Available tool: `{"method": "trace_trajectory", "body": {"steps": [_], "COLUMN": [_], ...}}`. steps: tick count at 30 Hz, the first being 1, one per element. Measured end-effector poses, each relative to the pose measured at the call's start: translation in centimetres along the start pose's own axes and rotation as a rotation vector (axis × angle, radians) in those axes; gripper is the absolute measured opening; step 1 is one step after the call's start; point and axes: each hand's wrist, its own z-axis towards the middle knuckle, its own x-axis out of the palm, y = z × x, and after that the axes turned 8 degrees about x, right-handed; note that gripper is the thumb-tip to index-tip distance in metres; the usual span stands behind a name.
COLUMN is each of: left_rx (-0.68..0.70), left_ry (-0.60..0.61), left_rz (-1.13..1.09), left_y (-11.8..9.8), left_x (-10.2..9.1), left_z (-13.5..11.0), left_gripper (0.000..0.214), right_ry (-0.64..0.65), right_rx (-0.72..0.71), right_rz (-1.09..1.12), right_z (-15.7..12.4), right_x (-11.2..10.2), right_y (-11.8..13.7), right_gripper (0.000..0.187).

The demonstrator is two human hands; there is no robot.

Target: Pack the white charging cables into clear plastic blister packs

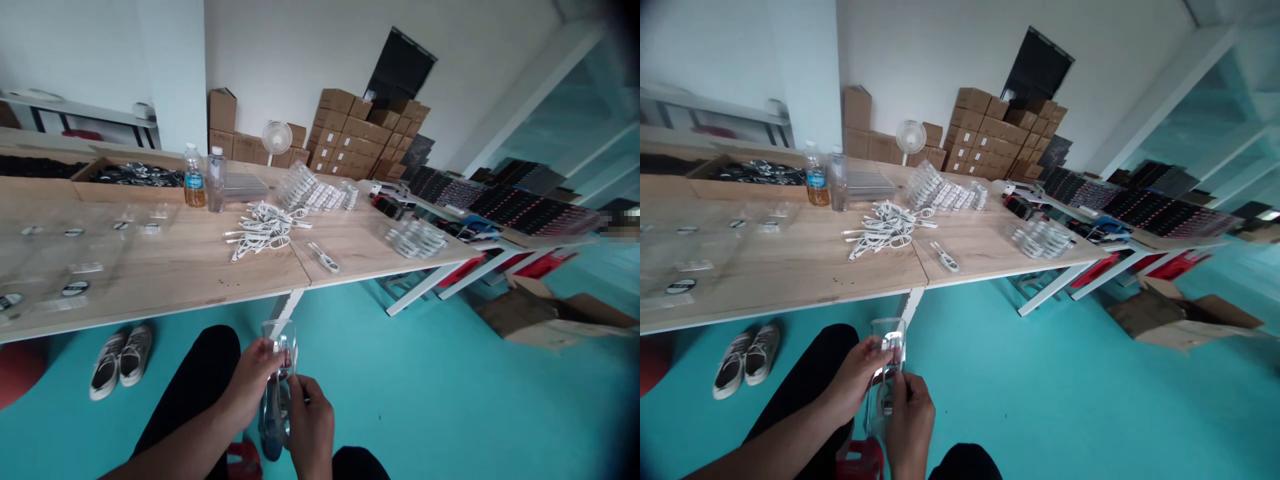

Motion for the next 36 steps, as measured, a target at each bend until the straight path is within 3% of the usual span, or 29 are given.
{"method": "trace_trajectory", "body": {"steps": [10,23,27,31,36], "left_rx": [0.042,0.041,0.033,0.022,0.005], "left_ry": [0.059,0.003,0.005,0.000,0.006], "left_rz": [-0.006,0.087,0.056,0.043,0.009], "left_y": [0.1,0.0,0.1,0.6,1.5], "left_x": [-0.2,-0.2,-0.3,-0.6,-1.1], "left_z": [0.0,0.0,-0.1,-0.1,-0.1], "left_gripper": [0.029,0.019,0.024,0.023,0.019], "right_ry": [0.148,0.301,0.194,0.037,-0.062], "right_rx": [0.102,0.156,0.175,0.105,-0.019], "right_rz": [0.140,0.261,0.293,0.179,0.019], "right_z": [0.2,0.2,0.4,0.4,0.0], "right_x": [-1.2,-1.0,-0.7,-0.3,0.1], "right_y": [1.3,1.2,1.0,0.9,1.3], "right_gripper": [0.043,0.039,0.040,0.040,0.031]}}
